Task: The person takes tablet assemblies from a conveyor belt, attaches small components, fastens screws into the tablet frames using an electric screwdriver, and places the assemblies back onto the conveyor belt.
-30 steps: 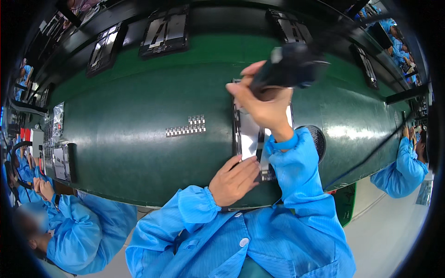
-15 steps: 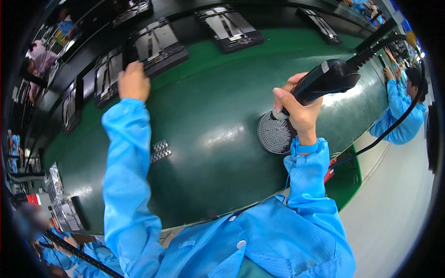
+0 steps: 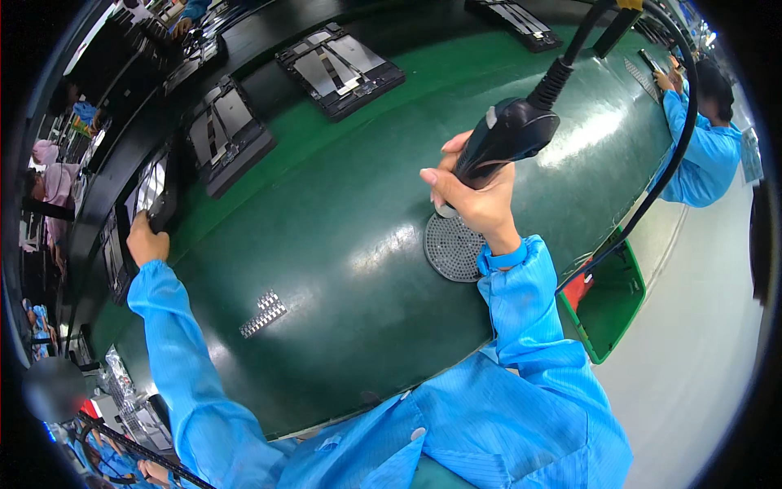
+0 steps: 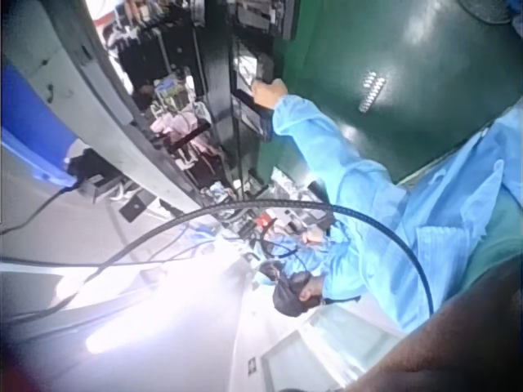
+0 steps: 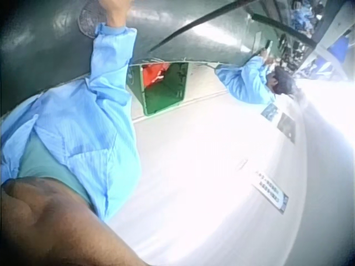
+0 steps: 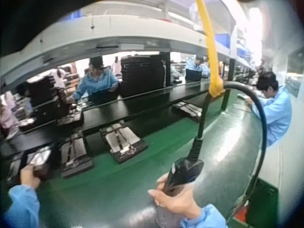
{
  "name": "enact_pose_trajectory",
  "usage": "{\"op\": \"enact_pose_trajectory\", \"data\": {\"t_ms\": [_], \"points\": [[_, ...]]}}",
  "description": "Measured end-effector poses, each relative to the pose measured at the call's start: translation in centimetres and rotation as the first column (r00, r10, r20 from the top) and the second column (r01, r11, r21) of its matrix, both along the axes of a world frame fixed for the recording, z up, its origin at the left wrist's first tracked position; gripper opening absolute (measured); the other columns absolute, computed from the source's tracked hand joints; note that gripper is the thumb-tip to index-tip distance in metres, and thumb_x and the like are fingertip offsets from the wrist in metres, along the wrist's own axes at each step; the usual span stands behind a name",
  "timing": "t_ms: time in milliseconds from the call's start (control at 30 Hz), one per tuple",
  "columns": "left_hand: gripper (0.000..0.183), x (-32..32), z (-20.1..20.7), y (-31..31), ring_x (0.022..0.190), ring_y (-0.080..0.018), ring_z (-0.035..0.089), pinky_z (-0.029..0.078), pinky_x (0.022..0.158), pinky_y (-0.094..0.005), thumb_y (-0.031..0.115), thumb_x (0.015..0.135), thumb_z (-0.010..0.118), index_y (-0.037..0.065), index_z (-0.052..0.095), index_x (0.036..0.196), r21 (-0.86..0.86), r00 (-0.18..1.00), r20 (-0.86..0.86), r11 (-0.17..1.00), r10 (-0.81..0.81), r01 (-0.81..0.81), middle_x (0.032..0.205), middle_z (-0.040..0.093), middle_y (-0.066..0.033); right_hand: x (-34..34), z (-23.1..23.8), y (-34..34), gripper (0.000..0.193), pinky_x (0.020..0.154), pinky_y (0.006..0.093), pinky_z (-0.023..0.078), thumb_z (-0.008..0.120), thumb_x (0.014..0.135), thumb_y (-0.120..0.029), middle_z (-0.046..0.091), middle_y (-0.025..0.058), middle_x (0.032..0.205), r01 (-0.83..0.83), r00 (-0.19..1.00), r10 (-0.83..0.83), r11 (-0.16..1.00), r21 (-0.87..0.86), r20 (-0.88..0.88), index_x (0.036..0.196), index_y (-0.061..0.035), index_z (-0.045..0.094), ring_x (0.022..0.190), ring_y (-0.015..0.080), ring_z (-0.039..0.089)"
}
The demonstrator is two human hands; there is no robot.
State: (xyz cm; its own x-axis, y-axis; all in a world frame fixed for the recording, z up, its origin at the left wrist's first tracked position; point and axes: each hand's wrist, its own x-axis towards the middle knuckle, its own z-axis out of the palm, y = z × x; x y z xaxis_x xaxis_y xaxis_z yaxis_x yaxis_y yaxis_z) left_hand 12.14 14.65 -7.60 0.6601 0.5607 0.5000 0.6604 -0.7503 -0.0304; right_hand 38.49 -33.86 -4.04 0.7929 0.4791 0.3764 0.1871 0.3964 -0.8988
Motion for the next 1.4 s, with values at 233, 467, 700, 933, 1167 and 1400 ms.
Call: {"op": "enact_pose_trajectory", "data": {"t_ms": [233,467,700,933,1167,1400], "points": [[0.042,-5.0,5.8,-4.3,0.072,-0.0320,0.063,0.051,0.067,-0.0395,0.011,0.058,0.061,0.017,0.068,0.100,0.251,0.947,0.247,0.930,0.206,-0.268,0.081,0.067,-0.0138,1.0,0.0,0.0,0.026,0.044,0.0218,0.041,0.071,0.073,0.005,0.057,0.0018,0.060,-0.034,0.999,0.034,0.999,-0.004,-0.029,0.092,0.0001,0.054,0.049,0.0070,0.053],[0.030,-0.6,10.5,-23.1,0.080,-0.0269,0.066,0.052,0.073,-0.0315,0.000,0.066,0.070,-0.001,0.066,0.096,0.327,0.868,0.297,0.897,-0.397,0.298,0.090,0.068,-0.0147,2.0,-0.1,-0.9,0.025,0.044,0.0219,0.042,0.072,0.072,0.004,0.058,0.0014,0.060,-0.027,0.997,0.026,0.999,-0.024,-0.066,0.090,-0.0010,0.054,0.049,0.0070,0.053],[0.050,0.4,9.4,-34.4,0.097,-0.0326,0.062,0.044,0.085,-0.0433,0.010,0.058,0.066,-0.001,0.060,0.107,0.010,0.829,-0.019,0.829,-0.560,0.560,0.107,0.064,-0.0164,2.8,0.0,-1.8,0.025,0.043,0.0214,0.041,0.072,0.072,0.002,0.058,0.0011,0.061,-0.022,0.999,0.021,0.999,-0.037,-0.027,0.090,-0.0015,0.055,0.049,0.0065,0.053],[0.059,2.2,4.5,-44.6,0.117,-0.0309,0.052,0.029,0.102,-0.0515,0.011,0.060,0.078,-0.001,0.055,0.113,-0.442,0.792,0.031,0.703,-0.610,0.558,0.119,0.057,-0.0164,3.4,0.6,-2.4,0.031,0.044,0.0224,0.042,0.070,0.072,0.007,0.059,0.0047,0.061,-0.018,1.000,0.018,0.998,-0.059,-0.011,0.097,0.0023,0.052,0.048,0.0095,0.055],[0.032,1.5,5.5,-41.2,0.078,-0.0251,0.066,0.050,0.079,-0.0399,-0.012,0.071,0.060,0.002,0.062,0.099,-0.415,0.762,0.417,0.642,-0.495,0.645,0.086,0.068,-0.0116,2.8,3.9,-2.8,0.028,0.043,0.0216,0.041,0.071,0.072,0.006,0.059,0.0032,0.061,-0.021,0.999,0.019,0.998,0.062,0.031,0.094,0.0019,0.054,0.049,0.0078,0.055],[0.014,1.7,3.4,-35.6,0.082,-0.0151,0.064,0.049,0.075,-0.0252,0.002,0.081,0.065,-0.003,0.067,0.094,-0.745,0.813,0.572,0.485,0.111,0.458,0.084,0.068,-0.0100,-1.9,4.9,0.3,0.036,0.045,0.0242,0.044,0.065,0.073,0.012,0.056,0.0063,0.060,-0.253,0.964,0.244,0.965,0.074,0.106,0.101,-0.0007,0.046,0.048,0.0131,0.054]]}}
